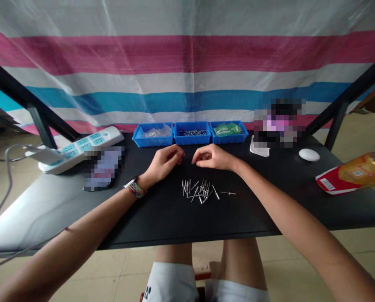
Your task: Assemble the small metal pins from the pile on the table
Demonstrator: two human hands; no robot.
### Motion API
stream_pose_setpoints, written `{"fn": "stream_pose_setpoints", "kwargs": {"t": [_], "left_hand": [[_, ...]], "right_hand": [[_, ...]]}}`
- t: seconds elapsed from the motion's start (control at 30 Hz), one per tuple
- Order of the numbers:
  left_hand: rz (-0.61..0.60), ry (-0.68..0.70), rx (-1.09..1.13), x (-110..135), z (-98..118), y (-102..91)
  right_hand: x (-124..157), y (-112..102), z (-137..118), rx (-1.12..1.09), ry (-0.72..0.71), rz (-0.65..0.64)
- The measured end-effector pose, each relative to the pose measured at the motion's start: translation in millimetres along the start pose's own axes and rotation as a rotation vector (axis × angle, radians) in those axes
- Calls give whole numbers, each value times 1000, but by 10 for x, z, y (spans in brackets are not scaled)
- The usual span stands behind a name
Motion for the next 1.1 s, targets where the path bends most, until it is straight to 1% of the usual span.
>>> {"fn": "stream_pose_setpoints", "kwargs": {"t": [0.03, 0.07, 0.1, 0.2, 0.3, 0.37, 0.43, 0.57, 0.63, 0.7, 0.8, 0.87, 0.97, 1.1], "left_hand": [[-3, 5, -2, -2, 8, 0], [-6, 7, -2, -5, 15, 1], [-9, 7, -2, -7, 22, 2], [-20, 3, -4, -11, 33, 7], [-25, 13, -9, -10, 30, 7], [-27, 14, -13, -7, 21, 5], [-29, 11, -11, -6, 19, 2], [-56, 1, 3, -14, 54, 8], [-84, -1, 6, -19, 87, 19], [-112, 11, 4, -22, 122, 30], [-137, 38, -7, -21, 153, 40], [-132, 56, -7, -18, 152, 40], [-114, 78, -17, -14, 134, 37], [-70, 72, -29, -11, 110, 23]], "right_hand": [[41, 44, -25, 67, -1, -91], [85, 76, -48, 128, -9, -146], [125, 99, -69, 179, -23, -168], [207, 173, -118, 285, -74, -169], [221, 239, -133, 330, -87, -168], [207, 237, -129, 322, -71, -171], [186, 191, -110, 276, -40, -179], [126, 46, -15, 53, 50, -196], [86, -15, 42, -92, 75, -149], [48, -52, 93, -218, 83, -59], [12, -46, 135, -348, 81, 69], [0, -20, 138, -403, 79, 122], [-5, 10, 128, -444, 83, 162], [-3, 28, 114, -449, 91, 159]]}}
Point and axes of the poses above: each hand's wrist, its own x-axis away from the middle knuckle, its own y-axis out of the palm, z = x × y, the point moved 5 cm from there along -x, towards the middle knuckle, and after that the axes turned 15 degrees about y, right-handed, at the moved point
